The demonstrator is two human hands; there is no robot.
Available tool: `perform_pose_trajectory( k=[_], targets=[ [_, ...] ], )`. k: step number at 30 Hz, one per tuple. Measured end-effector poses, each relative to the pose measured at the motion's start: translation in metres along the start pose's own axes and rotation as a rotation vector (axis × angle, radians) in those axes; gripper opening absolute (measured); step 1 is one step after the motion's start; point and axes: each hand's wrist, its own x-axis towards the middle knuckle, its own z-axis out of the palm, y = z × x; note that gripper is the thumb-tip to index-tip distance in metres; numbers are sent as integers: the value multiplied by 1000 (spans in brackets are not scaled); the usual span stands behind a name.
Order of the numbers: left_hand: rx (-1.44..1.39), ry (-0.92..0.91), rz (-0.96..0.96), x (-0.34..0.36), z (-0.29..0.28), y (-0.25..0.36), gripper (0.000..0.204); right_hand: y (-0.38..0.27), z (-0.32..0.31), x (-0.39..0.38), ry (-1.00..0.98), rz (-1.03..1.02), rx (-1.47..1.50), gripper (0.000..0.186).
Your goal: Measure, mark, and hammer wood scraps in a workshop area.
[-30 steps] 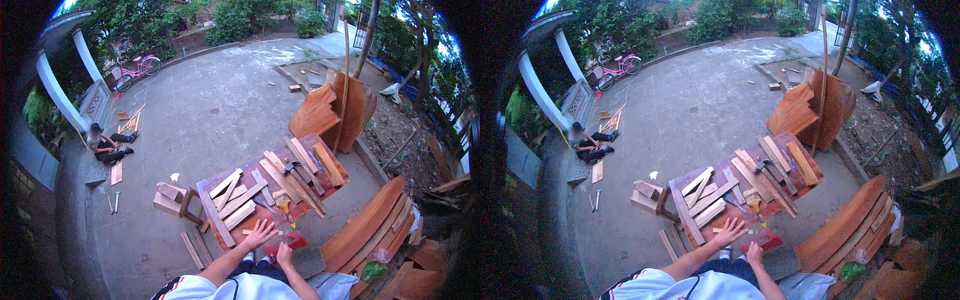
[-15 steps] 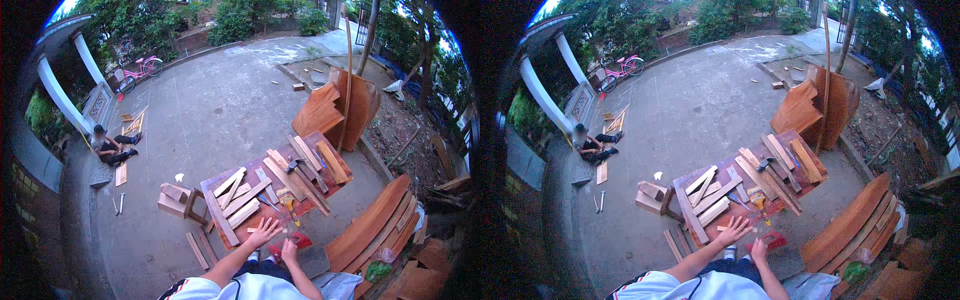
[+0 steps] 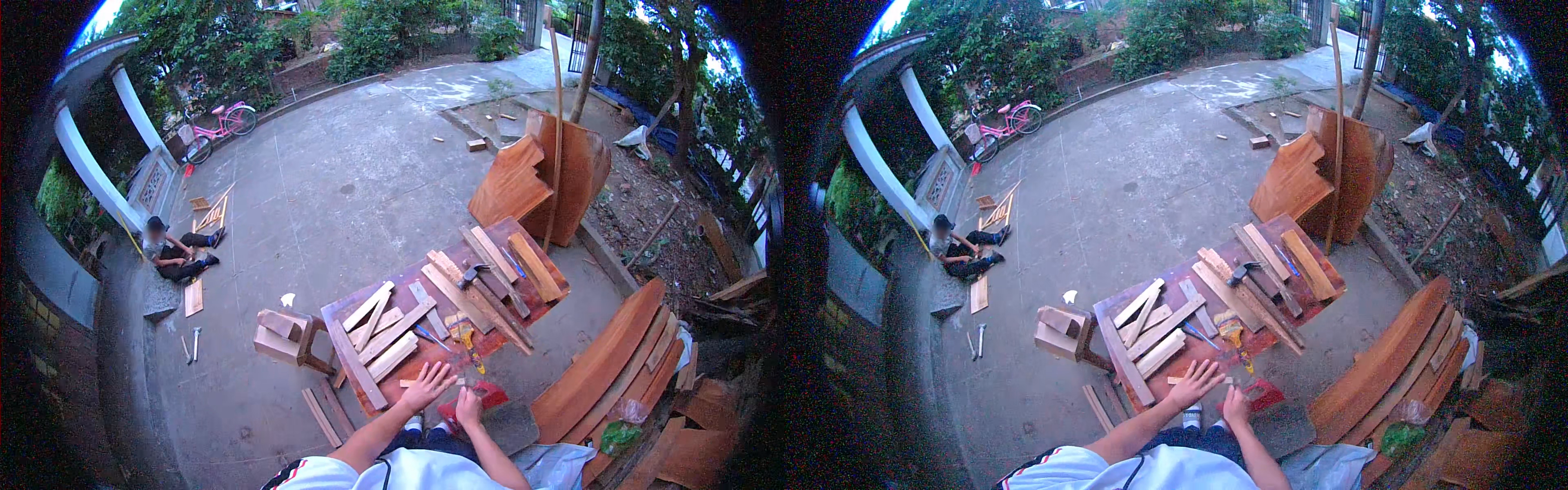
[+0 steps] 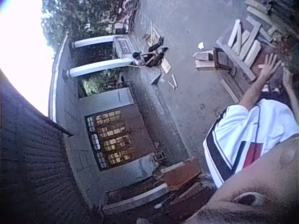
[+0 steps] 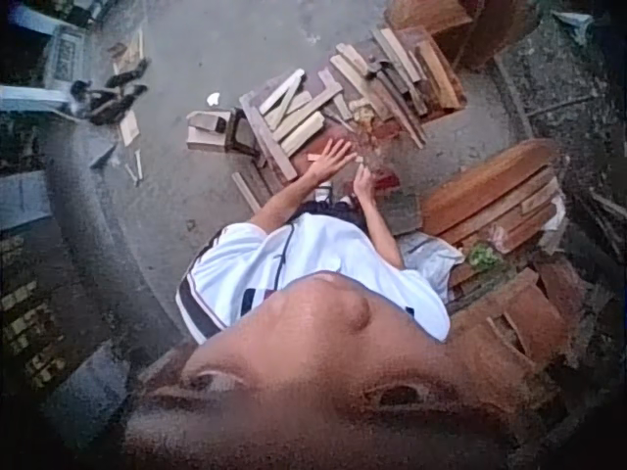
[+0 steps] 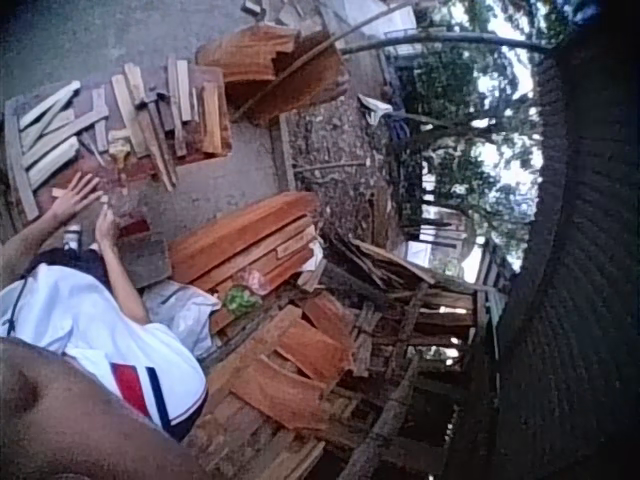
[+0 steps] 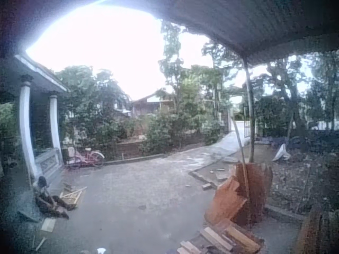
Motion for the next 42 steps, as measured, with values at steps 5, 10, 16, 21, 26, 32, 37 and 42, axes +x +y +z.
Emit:
perform_pose_trajectory(
  k=[5, 10, 16, 21, 26, 32, 37, 42],
  targets=[
    [-85, -14, -97, 3, -11, 1, 68, -8, 1, -4, -5, -27, 60, 39],
    [91, -17, -164, -3, -21, 9, 68, -6, 3, -8, -42, 17, 43, 41],
    [126, -154, -190, 2, -23, 4, 75, 1, 3, -4, -63, -8, 25, 40],
    [57, -167, -282, 6, -12, -3, 76, -14, 0, 2, 37, -68, 119, 39],
    [44, -152, -276, 13, -13, -1, 73, 7, 5, -5, -22, 18, 58, 38],
    [36, -145, -292, 12, -13, 3, 70, 9, 11, -11, 16, -11, 67, 35],
    [23, -124, -301, 11, -11, 3, 68, 19, 6, -33, -18, 31, 104, 33],
    [55, -129, -304, 11, -10, 2, 72, 16, 14, -29, -32, 45, 17, 31]
  ],
)
